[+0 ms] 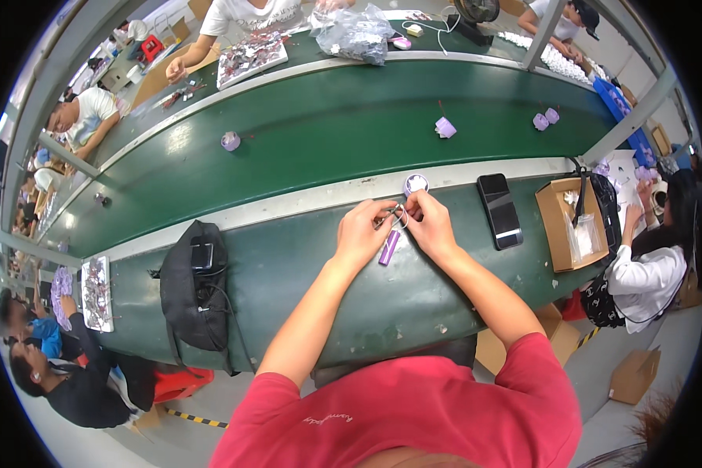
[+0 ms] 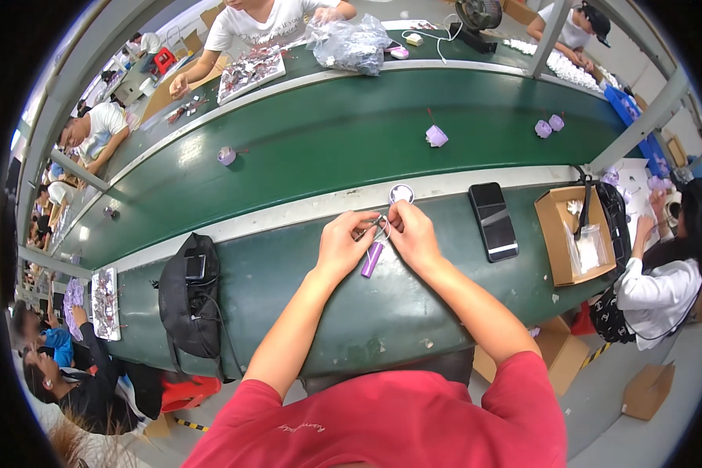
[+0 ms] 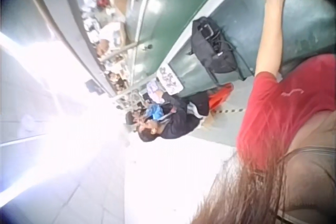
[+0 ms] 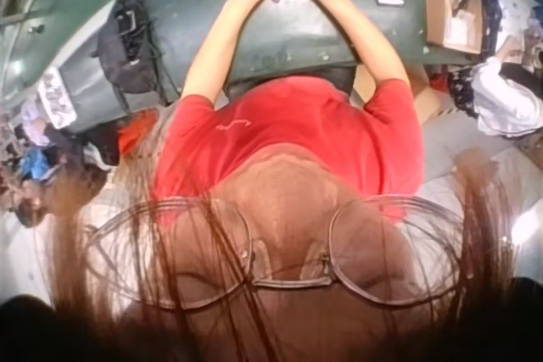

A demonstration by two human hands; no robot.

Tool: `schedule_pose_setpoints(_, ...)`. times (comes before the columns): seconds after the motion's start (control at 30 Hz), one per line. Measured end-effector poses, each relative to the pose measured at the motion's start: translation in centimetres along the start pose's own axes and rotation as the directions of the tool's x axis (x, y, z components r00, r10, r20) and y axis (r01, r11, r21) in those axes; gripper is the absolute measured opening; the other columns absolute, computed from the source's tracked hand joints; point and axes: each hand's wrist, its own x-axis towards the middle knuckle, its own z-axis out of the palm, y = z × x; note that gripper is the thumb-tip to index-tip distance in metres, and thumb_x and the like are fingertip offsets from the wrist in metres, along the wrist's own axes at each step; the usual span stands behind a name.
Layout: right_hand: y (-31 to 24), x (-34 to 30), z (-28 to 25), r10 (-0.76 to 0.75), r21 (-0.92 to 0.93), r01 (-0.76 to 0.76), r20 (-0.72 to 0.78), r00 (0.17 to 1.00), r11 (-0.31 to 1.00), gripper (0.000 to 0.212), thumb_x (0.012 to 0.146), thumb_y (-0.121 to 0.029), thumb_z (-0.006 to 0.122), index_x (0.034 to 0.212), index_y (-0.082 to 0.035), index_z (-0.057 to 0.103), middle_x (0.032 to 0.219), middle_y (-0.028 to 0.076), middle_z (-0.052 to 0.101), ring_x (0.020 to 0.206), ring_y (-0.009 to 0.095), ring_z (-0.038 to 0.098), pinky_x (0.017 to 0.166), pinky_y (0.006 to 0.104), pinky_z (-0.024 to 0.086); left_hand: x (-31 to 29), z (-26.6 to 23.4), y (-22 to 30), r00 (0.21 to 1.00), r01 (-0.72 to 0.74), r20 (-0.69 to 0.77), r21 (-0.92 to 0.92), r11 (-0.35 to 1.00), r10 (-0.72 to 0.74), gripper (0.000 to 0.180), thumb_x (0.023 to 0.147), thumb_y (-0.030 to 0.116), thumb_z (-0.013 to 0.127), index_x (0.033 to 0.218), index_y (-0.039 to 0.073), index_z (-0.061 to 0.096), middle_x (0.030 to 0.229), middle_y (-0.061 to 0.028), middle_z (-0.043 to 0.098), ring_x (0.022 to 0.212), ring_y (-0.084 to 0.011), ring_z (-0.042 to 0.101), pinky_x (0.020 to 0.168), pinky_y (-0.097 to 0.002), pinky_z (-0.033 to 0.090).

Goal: Assembling a small purple electronic component with wires on an assembly line.

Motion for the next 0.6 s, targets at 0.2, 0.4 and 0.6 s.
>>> schedule_pose_setpoints(0.2, -0.3, 0.5, 0.0, 0.01, 0.074, -0.01, -0.001, 1.0, 0.997, 0.022, 0.087, -0.001, 0.077, 0.098, 0.0, 0.058, 0.086, 0.01, 0.068, 0.076, 0.019, 0.07, 0.069, 0.0311, 0.057, 0.0, 0.3, -0.1, 0.994, 0.034, -0.097, -0.069, 0.997, -0.04, 0.025, 0.084, 0.004, 0.076, 0.11, 0.005, 0.074, 0.097, -0.0107, 0.072, 0.081, -0.0196, 0.073, 0.074, -0.031, 0.058)
schedule_pose_setpoints(0.4, 0.0, 0.1, -0.1, 0.008, 0.151, -0.01, 0.014, 1.0, 0.989, 0.022, 0.087, 0.004, 0.074, 0.103, 0.001, 0.058, 0.092, 0.011, 0.07, 0.085, 0.02, 0.073, 0.076, 0.0318, 0.06, -0.2, 0.4, -0.6, 0.987, -0.028, -0.159, -0.05, 0.998, 0.019, 0.025, 0.084, 0.003, 0.076, 0.108, 0.005, 0.074, 0.095, -0.0103, 0.071, 0.077, -0.0191, 0.071, 0.074, -0.0314, 0.057)
schedule_pose_setpoints(0.6, 0.0, 0.0, -0.1, 0.021, 0.116, -0.019, -0.013, 1.0, 0.993, 0.017, 0.087, 0.001, 0.075, 0.098, -0.001, 0.062, 0.084, 0.01, 0.068, 0.074, 0.019, 0.068, 0.069, 0.0314, 0.055, -0.1, 0.7, -0.9, 0.973, 0.026, -0.225, -0.134, 0.991, -0.056, 0.023, 0.082, 0.002, 0.074, 0.105, 0.004, 0.073, 0.092, -0.0099, 0.066, 0.076, -0.0195, 0.067, 0.068, -0.0317, 0.056)
